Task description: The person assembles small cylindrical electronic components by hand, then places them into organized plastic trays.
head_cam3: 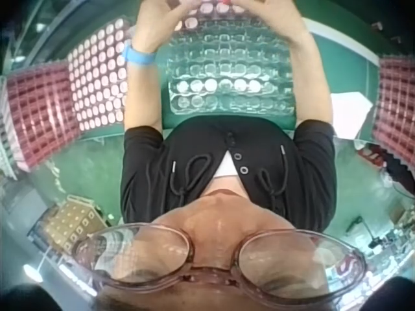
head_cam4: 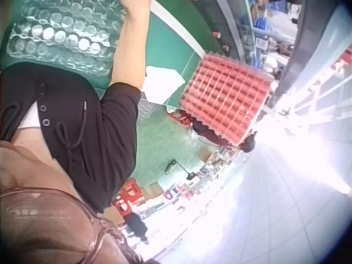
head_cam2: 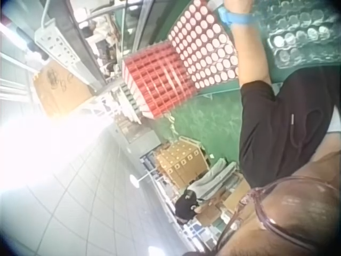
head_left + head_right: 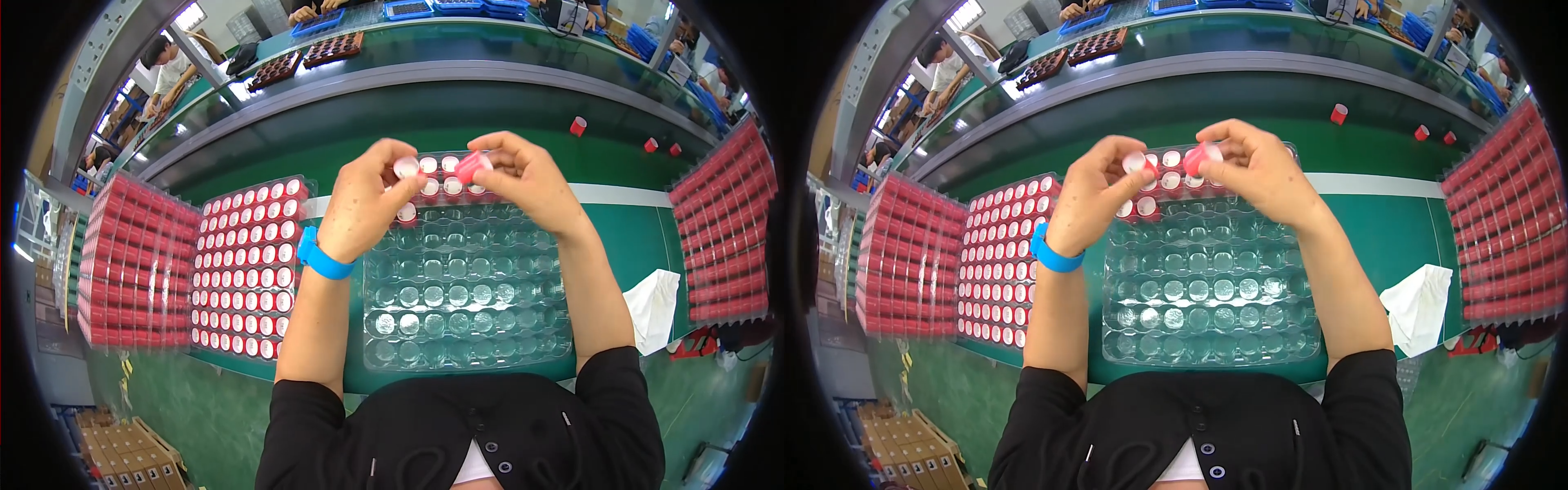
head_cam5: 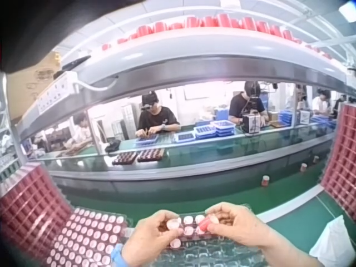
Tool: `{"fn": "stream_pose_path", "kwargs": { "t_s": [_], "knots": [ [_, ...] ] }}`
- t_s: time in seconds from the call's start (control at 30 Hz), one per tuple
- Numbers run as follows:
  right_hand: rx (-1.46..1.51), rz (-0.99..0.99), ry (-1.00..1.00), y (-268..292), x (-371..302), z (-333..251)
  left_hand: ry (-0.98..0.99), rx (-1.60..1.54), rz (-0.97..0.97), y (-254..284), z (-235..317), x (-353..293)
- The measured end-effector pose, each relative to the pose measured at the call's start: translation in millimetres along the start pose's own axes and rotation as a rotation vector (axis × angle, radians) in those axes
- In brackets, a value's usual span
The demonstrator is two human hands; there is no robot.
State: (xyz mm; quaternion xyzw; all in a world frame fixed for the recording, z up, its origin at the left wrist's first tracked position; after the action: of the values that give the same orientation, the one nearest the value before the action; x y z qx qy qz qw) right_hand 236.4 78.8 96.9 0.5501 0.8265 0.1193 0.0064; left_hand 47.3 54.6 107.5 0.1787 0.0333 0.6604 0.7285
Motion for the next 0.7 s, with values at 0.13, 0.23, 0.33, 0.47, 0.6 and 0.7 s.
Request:
{"fn": "stream_pose_path", "kwargs": {
  "t_s": [0.13, 0.23, 0.33, 0.47, 0.6, 0.7],
  "knots": [
    [-0.609, -0.130, 0.081, -26.0, -6.4, 2.3, -0.210, 0.249, -0.144, -20.5, -9.6, -5.7],
    [-1.001, -0.138, 0.319, -43.8, -9.4, -3.4, -0.257, 0.491, -0.198, -42.5, -7.8, -11.1],
    [-0.980, -0.140, 0.356, -51.0, -11.8, -2.1, -0.252, 0.502, -0.197, -46.3, -4.8, -11.2],
    [-1.031, -0.127, 0.384, -52.9, -12.4, -0.2, -0.290, 0.571, -0.151, -43.4, -1.9, -9.9],
    [-1.064, -0.123, 0.383, -51.9, -14.1, -3.4, -0.279, 0.673, -0.172, -49.4, -8.1, -9.7],
    [-1.109, -0.189, 0.367, -53.5, -12.8, 6.4, -0.264, 0.711, -0.203, -50.6, -11.1, -11.7]
  ]
}}
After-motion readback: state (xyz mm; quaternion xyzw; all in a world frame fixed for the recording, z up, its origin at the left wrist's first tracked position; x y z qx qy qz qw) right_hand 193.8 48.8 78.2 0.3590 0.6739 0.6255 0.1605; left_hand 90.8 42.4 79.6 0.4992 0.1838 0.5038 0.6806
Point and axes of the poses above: each hand's wrist, its own x-axis towards the middle knuckle, its own y-axis out of the back of the hand, z = x × y, the point moved 10 cm from there along x, towards the middle knuckle, and after that the axes turned 6 degrees about -x, right-handed, at the moved point
